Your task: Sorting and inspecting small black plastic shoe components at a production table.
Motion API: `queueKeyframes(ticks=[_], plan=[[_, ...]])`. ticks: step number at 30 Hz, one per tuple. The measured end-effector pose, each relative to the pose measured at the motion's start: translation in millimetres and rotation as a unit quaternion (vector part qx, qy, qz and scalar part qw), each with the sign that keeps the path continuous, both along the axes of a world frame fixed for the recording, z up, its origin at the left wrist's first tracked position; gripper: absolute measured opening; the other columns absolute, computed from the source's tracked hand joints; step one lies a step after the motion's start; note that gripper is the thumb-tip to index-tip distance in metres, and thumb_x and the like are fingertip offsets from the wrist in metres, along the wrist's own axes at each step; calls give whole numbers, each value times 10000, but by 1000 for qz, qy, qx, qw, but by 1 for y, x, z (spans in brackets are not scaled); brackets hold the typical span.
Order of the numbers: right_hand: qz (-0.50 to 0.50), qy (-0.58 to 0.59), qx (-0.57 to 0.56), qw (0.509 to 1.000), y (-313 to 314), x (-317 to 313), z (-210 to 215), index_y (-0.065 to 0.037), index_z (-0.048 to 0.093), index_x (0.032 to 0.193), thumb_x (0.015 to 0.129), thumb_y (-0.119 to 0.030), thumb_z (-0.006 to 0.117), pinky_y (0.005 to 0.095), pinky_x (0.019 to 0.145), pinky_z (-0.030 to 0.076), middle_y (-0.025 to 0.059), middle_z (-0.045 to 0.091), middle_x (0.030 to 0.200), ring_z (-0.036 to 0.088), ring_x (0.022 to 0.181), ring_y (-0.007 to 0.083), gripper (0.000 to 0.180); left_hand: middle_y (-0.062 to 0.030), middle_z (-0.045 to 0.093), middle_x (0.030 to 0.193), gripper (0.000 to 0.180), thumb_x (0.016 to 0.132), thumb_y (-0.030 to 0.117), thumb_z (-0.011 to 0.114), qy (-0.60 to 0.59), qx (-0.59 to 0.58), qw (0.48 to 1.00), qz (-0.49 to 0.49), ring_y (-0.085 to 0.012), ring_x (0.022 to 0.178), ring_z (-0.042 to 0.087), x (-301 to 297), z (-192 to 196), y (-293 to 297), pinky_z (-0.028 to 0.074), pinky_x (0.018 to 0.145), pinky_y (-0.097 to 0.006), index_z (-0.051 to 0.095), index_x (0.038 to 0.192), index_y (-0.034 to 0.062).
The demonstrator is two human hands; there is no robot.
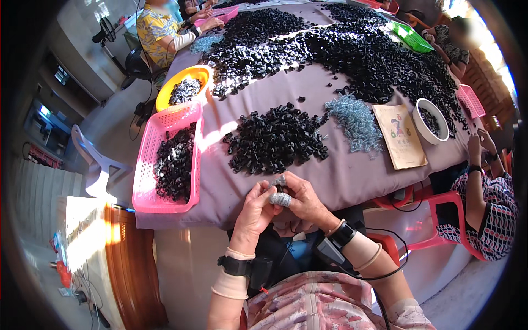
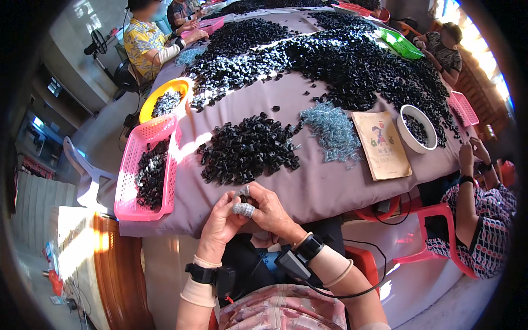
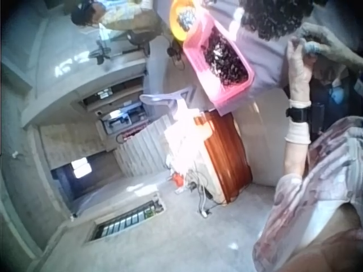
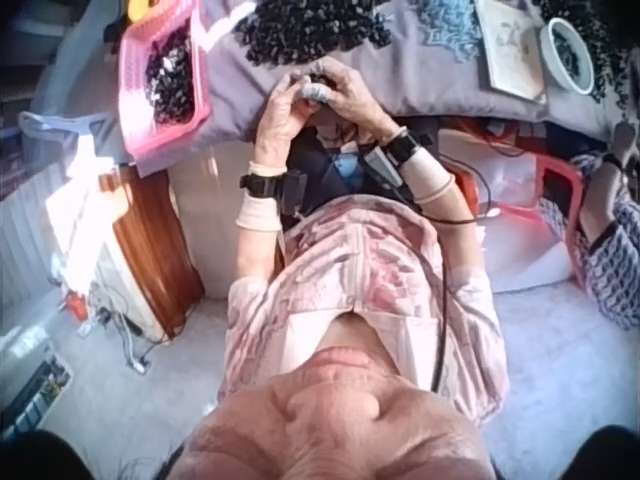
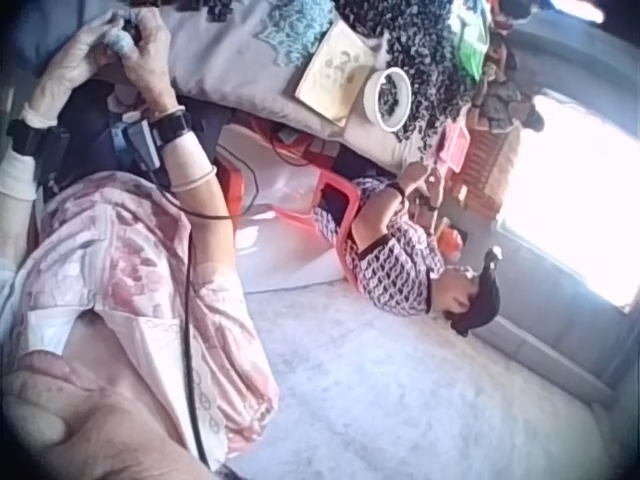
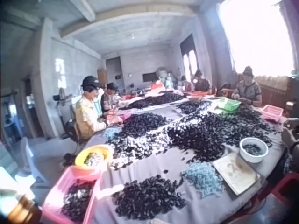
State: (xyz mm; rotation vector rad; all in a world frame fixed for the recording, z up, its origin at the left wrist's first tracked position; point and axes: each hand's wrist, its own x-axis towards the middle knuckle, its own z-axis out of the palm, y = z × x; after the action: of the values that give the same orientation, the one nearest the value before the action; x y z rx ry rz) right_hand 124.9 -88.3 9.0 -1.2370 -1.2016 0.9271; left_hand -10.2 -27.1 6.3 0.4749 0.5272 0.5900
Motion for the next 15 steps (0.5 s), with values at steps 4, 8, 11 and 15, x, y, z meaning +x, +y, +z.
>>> queueKeyframes(ticks=[4, 8, 11, 15], plan=[[2, -106, 48, 993, -1, 3, 11, -7, 549, 909, 793, -209, 671, 323, 607, 431, 95, 497, 805, 500, 663, 216, 263, -35, 596, 903, 134, 848, 64, 587, -23, -14, 999, -29, -143, 780, 590, -8, 1, 4, 483, 609, -258, 524, 954, 116], [9, -137, 75, 988, -4, 4, 32, -21, 571, 961, 772, -150, 689, 332, 612, 449, 93, 522, 837, 519, 673, 219, 257, -67, 604, 890, 108, 849, 77, 589, 73, -16, 997, 30, -132, 704, 578, -3, 17, 5, 468, 567, -256, 535, 931, 123], [-139, -208, 160, 955, 1, 34, 31, -21, 624, 910, 755, -92, 693, 326, 631, 466, 92, 577, 839, 553, 712, 220, 184, -132, 604, 820, 88, 847, 56, 595, 27, 55, 995, 84, -96, 515, 480, -16, 35, 16, 386, 464, -218, 546, 880, 123], [-277, -351, 69, 892, 9, 97, 10, -21, 595, 863, 768, 8, 565, 396, 725, 445, 135, 566, 873, 541, 824, 330, 104, -137, 619, 823, 59, 868, 64, 595, 51, 136, 961, 233, -108, 534, 512, -55, 67, 57, 404, 466, -221, 545, 862, 94]])
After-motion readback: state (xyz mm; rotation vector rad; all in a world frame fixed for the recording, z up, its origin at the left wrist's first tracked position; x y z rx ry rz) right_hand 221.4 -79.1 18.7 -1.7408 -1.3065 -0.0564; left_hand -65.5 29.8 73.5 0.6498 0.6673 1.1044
